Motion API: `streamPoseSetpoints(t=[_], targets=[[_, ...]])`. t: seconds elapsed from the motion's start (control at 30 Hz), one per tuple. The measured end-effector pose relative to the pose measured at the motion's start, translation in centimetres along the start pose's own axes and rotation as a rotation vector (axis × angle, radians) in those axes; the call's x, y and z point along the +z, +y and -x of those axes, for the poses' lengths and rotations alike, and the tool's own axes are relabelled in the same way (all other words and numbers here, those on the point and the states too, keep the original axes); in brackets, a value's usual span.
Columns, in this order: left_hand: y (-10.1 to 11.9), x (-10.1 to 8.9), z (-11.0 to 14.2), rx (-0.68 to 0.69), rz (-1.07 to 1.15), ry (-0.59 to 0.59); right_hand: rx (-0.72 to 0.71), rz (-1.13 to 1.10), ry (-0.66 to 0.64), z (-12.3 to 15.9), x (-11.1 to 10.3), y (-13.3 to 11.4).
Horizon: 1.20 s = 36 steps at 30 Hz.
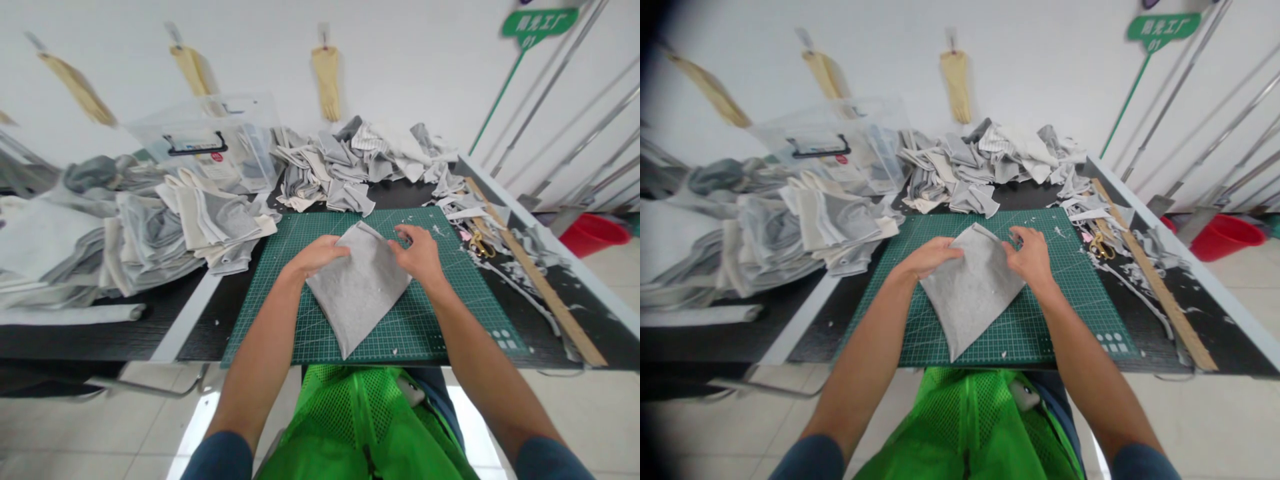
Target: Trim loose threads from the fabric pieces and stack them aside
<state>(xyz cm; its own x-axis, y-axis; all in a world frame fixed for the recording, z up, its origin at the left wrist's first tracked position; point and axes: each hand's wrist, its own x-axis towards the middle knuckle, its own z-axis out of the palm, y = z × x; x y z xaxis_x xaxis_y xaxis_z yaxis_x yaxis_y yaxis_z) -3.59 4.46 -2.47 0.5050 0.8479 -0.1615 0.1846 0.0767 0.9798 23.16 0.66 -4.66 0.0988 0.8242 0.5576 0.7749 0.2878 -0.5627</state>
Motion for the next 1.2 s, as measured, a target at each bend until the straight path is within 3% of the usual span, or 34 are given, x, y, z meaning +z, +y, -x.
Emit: streamPoseSetpoints(t=[0.1, 0.2, 0.3, 0.53, 0.63, 0.83, 0.97, 1.07, 1.2], targets=[[-0.8, 0.0, -0.8, -0.025, 0.241, 0.128, 0.051, 0.055, -0.076, 0.2, -0.1, 0.0], [-1.4, -0.4, -1.4, -0.011, 0.322, 0.232, 0.224, 0.200, -0.274, 0.5, 0.2, 0.3], [-1.5, -0.7, -1.4, 0.019, 0.344, 0.264, 0.329, 0.270, -0.417, 0.6, 0.9, 1.0], [-1.4, -0.9, -1.2, 0.013, 0.255, 0.222, 0.357, 0.207, -0.406, 0.5, 3.8, 1.5], [-1.7, -1.2, -1.4, 0.031, 0.119, 0.203, 0.322, 0.133, -0.444, 0.6, 4.2, 1.4], [-1.9, -1.6, -1.4, 0.020, -0.215, 0.528, 0.198, 0.014, -0.303, 0.5, 2.7, 1.7], [-1.3, -1.5, -1.0, 0.175, -0.508, 0.470, 0.115, 0.088, -0.361, 0.2, 2.0, 1.9], [-0.8, -1.0, -0.7, 0.159, -0.723, 0.494, 0.072, 0.165, -0.447, 0.4, 2.2, 1.7], [0.1, -0.7, 0.0, 0.188, -0.877, 0.633, 0.034, 0.104, -0.316, 0.3, 2.2, 1.4]])
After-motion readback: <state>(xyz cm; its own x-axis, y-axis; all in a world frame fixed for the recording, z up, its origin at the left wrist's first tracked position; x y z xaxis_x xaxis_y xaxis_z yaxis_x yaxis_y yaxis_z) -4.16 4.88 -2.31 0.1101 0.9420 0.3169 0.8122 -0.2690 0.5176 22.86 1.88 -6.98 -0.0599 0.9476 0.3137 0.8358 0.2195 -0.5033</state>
